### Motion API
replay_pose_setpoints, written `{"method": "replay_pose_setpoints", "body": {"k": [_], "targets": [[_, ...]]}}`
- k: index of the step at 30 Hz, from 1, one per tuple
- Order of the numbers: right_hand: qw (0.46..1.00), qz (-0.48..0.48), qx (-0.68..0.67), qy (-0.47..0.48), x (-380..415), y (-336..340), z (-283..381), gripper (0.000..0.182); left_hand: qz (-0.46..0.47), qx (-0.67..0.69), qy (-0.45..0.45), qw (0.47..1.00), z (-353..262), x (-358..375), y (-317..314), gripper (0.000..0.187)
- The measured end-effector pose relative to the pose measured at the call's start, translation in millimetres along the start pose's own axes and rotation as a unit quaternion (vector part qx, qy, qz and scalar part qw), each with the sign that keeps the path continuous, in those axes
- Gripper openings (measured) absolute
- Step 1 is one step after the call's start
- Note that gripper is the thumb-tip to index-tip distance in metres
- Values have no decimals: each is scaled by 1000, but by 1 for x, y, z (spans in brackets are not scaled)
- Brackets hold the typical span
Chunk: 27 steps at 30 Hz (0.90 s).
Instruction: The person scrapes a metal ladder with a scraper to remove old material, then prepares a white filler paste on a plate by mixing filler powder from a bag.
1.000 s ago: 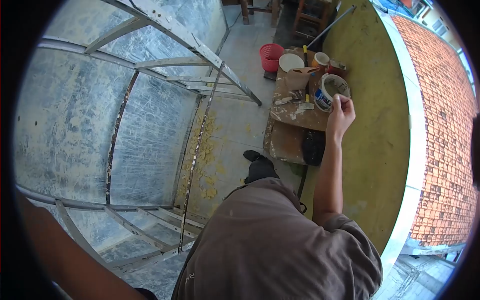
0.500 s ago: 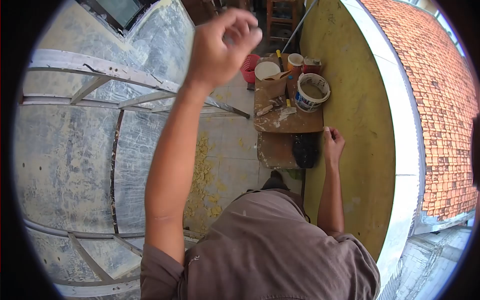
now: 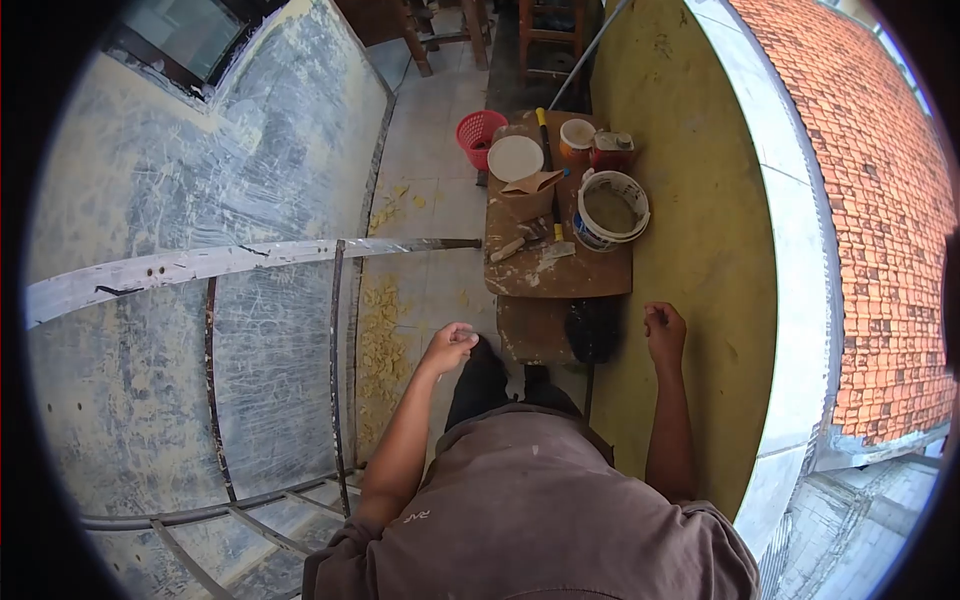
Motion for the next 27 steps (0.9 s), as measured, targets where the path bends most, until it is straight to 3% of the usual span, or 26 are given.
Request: {"method": "replay_pose_setpoints", "body": {"k": [4,7,10,13,16,19,22,24,26,27], "targets": [[996,21,18,-83,-1,-29,13,13,-9,22,-36,999,-62,-70,5,37],[995,53,30,-77,9,-68,12,14,-34,24,-57,998,-95,-141,14,35],[990,84,70,-89,20,-113,-3,15,-58,102,-29,993,-100,-227,14,30],[978,120,129,-116,30,-163,-5,16,-63,128,68,987,-48,-321,4,20],[960,172,165,-149,30,-225,-17,17,-105,90,140,981,-40,-367,-9,30],[949,216,203,-106,15,-291,-47,24,-143,5,90,986,-26,-425,-17,38],[937,209,242,-142,-19,-350,-76,39,-156,-44,7,987,-39,-466,-24,45],[923,207,272,-178,-50,-387,-107,51,-116,82,-60,988,-95,-448,-29,42],[902,207,297,-237,-67,-411,-119,58,-52,167,-182,968,-135,-431,-36,42],[897,178,299,-272,-68,-416,-123,60,-1,133,-217,967,-159,-410,-42,47]]}}
Point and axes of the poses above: each hand's wrist, its own x-axis away from the middle knuckle, its own y-axis out of the back of the hand, z = x × y, the point moved 5 cm from there along -x, towards the middle knuckle, and after that the axes turned 9 degrees about -z, right-handed, at the moved point
